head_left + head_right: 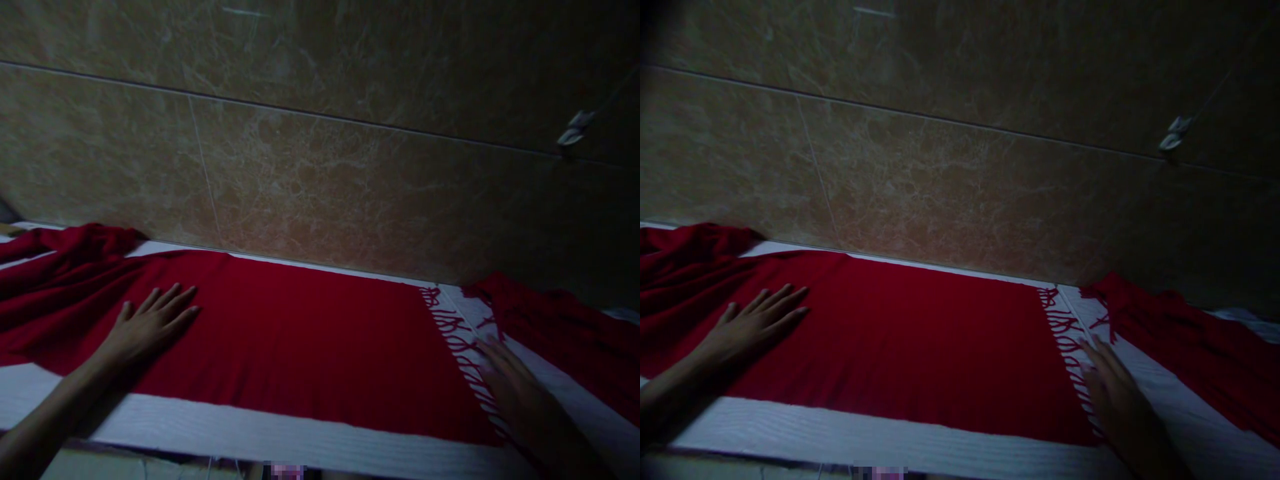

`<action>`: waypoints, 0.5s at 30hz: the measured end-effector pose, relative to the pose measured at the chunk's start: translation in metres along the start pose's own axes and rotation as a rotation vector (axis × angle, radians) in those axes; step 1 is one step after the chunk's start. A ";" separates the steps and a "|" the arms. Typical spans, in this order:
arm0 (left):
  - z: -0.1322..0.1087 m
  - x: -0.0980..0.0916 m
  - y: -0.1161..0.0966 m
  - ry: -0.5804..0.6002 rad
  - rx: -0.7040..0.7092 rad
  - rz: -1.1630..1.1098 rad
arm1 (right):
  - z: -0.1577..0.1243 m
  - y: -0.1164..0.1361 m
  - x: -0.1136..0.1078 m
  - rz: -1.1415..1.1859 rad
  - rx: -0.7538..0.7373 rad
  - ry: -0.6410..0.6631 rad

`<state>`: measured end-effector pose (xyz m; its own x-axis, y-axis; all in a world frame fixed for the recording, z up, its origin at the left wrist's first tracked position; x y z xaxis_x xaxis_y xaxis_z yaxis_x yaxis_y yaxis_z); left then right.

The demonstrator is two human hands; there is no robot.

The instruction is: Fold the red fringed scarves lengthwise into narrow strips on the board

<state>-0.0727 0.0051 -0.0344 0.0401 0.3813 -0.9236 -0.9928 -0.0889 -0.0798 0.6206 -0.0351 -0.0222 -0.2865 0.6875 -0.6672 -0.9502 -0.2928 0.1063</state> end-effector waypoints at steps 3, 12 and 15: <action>-0.002 -0.002 -0.006 0.081 0.015 0.090 | 0.013 0.105 0.034 0.116 0.021 0.150; -0.003 0.004 0.000 0.097 0.062 0.113 | -0.005 0.106 0.069 0.007 -0.042 0.252; -0.003 0.007 0.003 0.124 0.095 0.136 | -0.016 0.072 0.058 -0.012 -0.092 0.232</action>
<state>-0.0755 0.0049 -0.0419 -0.0874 0.2553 -0.9629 -0.9960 -0.0421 0.0792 0.5377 -0.0269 -0.0656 -0.2295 0.5233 -0.8207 -0.9351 -0.3525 0.0367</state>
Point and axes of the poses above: each hand's wrist, its own z-axis towards the middle knuckle, its own x-axis out of the palm, y = z × x, the point moved 6 cm from there along z, towards the middle knuckle, and after that the axes turned 12 degrees about -y, right-handed, at the moved point
